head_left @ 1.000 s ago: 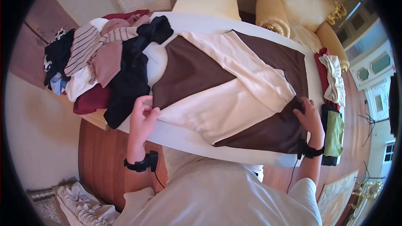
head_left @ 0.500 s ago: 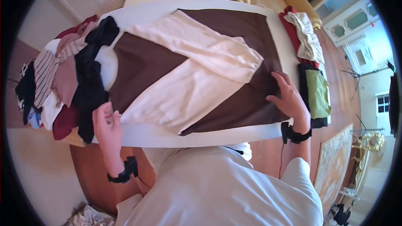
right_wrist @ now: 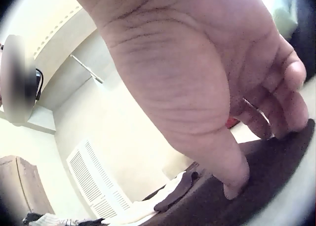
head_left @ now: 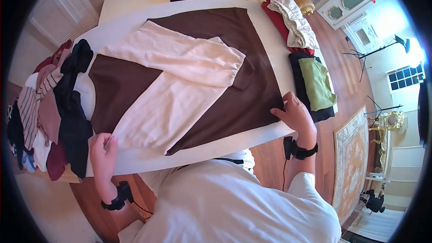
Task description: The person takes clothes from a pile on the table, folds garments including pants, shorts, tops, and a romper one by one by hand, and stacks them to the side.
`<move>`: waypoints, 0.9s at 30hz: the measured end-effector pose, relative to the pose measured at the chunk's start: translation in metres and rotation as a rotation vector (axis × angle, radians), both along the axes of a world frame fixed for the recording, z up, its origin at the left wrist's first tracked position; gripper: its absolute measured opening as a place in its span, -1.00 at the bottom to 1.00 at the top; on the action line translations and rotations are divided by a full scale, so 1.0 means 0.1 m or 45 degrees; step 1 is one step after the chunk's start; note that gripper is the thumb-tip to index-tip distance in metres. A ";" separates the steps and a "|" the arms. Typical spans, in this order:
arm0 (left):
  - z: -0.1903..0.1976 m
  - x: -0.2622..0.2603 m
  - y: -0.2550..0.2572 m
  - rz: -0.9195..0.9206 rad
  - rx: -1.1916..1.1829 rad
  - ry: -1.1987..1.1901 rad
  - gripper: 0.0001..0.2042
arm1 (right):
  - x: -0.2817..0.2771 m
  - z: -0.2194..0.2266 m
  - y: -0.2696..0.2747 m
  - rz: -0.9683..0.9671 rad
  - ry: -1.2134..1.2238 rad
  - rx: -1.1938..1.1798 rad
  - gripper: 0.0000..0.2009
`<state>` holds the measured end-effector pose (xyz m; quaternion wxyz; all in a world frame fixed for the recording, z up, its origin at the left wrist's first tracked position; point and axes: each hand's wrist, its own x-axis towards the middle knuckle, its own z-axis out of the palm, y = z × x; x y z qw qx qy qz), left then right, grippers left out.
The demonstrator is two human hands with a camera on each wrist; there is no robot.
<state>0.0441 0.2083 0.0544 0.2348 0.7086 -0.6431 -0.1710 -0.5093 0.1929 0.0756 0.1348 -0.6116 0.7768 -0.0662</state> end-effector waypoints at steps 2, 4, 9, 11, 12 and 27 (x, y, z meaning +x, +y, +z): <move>0.05 0.04 -0.01 -0.114 0.012 -0.056 -0.86 | 0.01 0.03 0.00 -0.032 0.015 0.081 -0.54; 0.11 0.01 -0.01 -0.073 0.046 -0.006 -0.85 | 0.01 0.03 0.02 -0.066 0.030 0.162 -0.54; 0.15 0.03 -0.01 -0.011 0.179 0.062 -0.85 | 0.01 0.05 0.04 -0.155 -0.232 -0.038 -0.59; 0.14 -0.02 0.00 0.040 0.162 0.181 -0.84 | -0.04 -0.04 0.04 -0.155 -0.250 -0.079 -0.60; 0.11 -0.01 0.01 0.040 0.161 0.183 -0.84 | -0.07 -0.07 0.04 -0.152 -0.267 -0.120 -0.62; 0.02 -0.03 0.06 -0.030 0.095 -0.058 -0.67 | -0.32 -0.23 -0.80 -0.140 -0.860 -0.250 -0.52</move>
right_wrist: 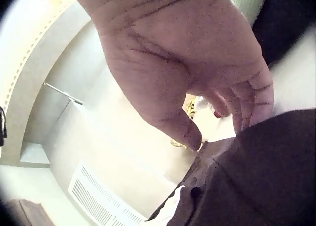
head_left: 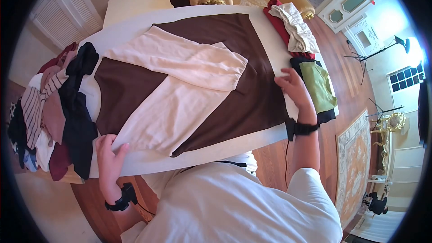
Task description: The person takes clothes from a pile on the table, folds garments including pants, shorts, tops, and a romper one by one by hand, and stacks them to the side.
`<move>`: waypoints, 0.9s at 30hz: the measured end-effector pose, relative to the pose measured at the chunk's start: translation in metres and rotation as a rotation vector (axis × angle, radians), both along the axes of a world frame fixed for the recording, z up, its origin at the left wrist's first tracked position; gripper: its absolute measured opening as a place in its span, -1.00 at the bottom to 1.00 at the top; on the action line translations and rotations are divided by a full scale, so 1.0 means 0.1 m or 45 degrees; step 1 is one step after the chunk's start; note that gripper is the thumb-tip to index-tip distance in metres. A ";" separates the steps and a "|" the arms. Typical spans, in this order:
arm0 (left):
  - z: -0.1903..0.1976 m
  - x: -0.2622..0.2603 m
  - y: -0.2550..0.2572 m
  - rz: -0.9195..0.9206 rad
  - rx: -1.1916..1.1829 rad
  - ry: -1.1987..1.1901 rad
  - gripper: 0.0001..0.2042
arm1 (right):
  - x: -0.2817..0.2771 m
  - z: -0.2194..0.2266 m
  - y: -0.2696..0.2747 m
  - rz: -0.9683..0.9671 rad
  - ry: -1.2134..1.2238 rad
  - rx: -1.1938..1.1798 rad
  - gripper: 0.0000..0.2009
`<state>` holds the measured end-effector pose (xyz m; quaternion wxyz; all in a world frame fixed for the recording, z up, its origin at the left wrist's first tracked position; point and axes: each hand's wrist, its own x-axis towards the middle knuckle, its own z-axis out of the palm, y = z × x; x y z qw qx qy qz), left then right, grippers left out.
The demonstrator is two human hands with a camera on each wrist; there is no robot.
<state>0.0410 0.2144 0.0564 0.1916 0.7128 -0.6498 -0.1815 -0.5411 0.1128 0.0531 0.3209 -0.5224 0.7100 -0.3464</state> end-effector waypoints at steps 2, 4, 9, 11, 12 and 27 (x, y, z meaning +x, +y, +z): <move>0.00 0.01 0.00 -0.004 0.017 0.013 -0.66 | 0.04 0.04 -0.34 -0.048 -0.103 0.034 -0.48; -0.03 0.02 0.01 0.004 0.009 0.028 -0.66 | 0.13 0.10 -0.62 -0.091 -0.206 0.066 -0.44; -0.05 -0.02 0.04 0.053 -0.041 0.081 -0.65 | 0.16 0.11 -1.20 0.149 -0.004 0.464 -0.61; -0.05 -0.03 0.05 0.043 -0.081 0.104 -0.65 | 0.18 0.08 -1.30 0.239 0.061 0.573 -0.62; -0.04 -0.04 0.06 0.053 -0.083 0.108 -0.65 | 0.18 0.06 -1.31 0.256 0.041 0.537 -0.65; -0.04 -0.04 0.03 0.069 -0.068 0.098 -0.67 | 0.16 -0.04 -1.20 0.053 -0.116 0.316 -0.41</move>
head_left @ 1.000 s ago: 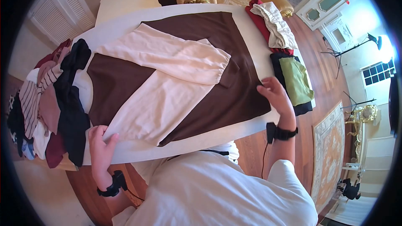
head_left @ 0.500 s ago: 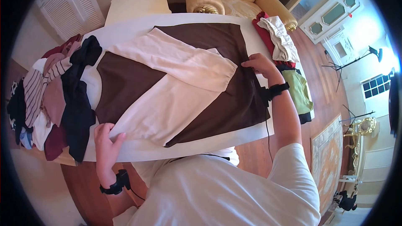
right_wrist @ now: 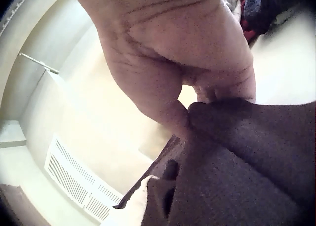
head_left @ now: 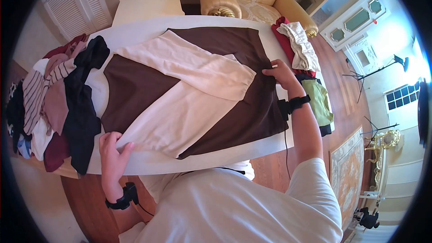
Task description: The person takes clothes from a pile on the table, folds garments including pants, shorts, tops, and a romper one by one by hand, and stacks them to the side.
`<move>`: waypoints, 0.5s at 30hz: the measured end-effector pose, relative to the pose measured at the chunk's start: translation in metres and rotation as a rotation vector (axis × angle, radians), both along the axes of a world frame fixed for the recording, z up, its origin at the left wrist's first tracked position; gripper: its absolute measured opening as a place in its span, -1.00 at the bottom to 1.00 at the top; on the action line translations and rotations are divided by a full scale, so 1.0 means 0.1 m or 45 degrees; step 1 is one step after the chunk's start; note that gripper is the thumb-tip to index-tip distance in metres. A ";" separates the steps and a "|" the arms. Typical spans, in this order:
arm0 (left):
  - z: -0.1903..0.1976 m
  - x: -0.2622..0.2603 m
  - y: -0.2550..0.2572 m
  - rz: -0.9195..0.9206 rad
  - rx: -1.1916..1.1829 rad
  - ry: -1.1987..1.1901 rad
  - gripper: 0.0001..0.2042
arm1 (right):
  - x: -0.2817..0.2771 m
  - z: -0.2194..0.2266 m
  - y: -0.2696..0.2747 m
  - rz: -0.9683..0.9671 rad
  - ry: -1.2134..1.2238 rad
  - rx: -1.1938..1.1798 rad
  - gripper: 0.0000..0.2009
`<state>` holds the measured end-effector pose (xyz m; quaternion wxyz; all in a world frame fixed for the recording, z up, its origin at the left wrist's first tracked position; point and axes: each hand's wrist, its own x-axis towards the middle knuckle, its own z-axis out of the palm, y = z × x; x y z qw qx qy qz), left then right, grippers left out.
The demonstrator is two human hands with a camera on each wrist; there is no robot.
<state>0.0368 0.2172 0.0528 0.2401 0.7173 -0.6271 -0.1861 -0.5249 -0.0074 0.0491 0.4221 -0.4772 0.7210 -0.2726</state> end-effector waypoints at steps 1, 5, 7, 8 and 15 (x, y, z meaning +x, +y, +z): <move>-0.01 0.01 0.00 0.000 -0.001 0.007 -0.68 | 0.03 0.02 0.01 -0.001 0.141 -0.002 -0.38; -0.02 0.01 0.00 0.012 -0.007 0.022 -0.68 | 0.12 0.16 0.29 -0.129 0.012 -0.025 -0.34; -0.01 -0.01 0.00 0.009 -0.011 0.010 -0.68 | 0.11 0.26 0.52 -0.121 -0.018 0.042 -0.43; -0.01 -0.02 0.00 0.002 -0.016 -0.006 -0.68 | 0.11 0.31 0.64 -0.120 -0.014 0.044 -0.43; -0.04 0.00 0.01 -0.015 -0.027 -0.024 -0.65 | -0.01 0.37 1.37 -0.029 -0.131 0.276 -0.54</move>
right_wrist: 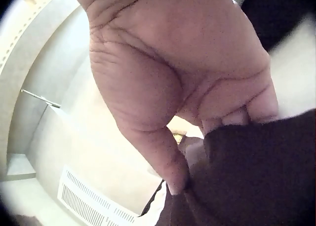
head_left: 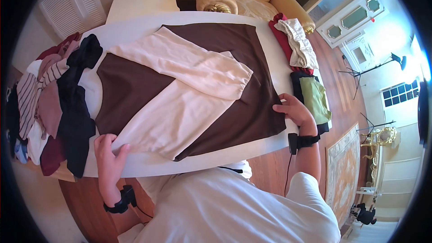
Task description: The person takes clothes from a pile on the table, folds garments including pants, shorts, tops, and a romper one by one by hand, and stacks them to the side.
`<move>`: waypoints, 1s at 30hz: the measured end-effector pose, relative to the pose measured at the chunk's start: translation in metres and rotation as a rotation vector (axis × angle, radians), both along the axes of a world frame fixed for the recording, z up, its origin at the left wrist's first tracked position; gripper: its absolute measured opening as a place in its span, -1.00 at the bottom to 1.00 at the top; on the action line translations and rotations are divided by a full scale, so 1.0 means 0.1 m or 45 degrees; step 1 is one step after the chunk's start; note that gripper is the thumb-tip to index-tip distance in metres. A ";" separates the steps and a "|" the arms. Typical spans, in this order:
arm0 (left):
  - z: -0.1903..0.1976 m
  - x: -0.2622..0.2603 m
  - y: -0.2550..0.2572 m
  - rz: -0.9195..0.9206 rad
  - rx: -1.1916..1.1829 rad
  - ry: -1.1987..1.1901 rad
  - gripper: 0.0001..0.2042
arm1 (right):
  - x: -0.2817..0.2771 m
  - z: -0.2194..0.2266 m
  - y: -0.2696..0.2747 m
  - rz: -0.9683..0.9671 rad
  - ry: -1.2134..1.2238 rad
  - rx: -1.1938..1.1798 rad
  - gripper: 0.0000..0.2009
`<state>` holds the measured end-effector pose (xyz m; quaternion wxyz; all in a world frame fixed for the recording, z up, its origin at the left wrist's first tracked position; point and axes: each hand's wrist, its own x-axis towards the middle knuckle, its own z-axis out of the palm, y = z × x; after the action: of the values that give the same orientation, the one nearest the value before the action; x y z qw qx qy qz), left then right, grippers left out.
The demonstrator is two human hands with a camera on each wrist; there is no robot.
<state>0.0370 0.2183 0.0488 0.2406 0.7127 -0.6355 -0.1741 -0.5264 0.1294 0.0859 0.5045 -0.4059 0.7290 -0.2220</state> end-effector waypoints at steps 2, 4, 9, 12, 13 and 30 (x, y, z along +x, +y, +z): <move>0.00 0.01 0.00 0.005 0.010 0.023 -0.64 | -0.05 -0.11 0.11 0.148 -0.198 -0.081 -0.60; -0.01 0.02 0.00 -0.001 0.018 0.008 -0.65 | -0.08 -0.16 0.17 0.163 -0.288 -0.105 -0.64; -0.01 0.03 0.00 -0.003 0.022 -0.012 -0.65 | -0.06 -0.23 0.28 -0.110 -0.349 -0.326 -0.67; 0.02 0.01 0.00 -0.020 0.026 0.008 -0.66 | -0.09 -0.26 0.32 -0.119 -0.257 -0.376 -0.76; 0.02 0.01 0.00 -0.012 0.033 0.008 -0.66 | -0.09 -0.26 0.31 -0.119 -0.257 -0.376 -0.76; 0.01 -0.01 0.00 -0.012 -0.016 0.020 -0.68 | 0.06 -0.12 0.09 -0.142 -0.134 -0.289 -0.63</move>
<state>0.0363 0.2186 0.0503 0.2493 0.7068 -0.6381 -0.1767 -0.5200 0.1380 0.0739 0.4797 -0.4070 0.6932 -0.3518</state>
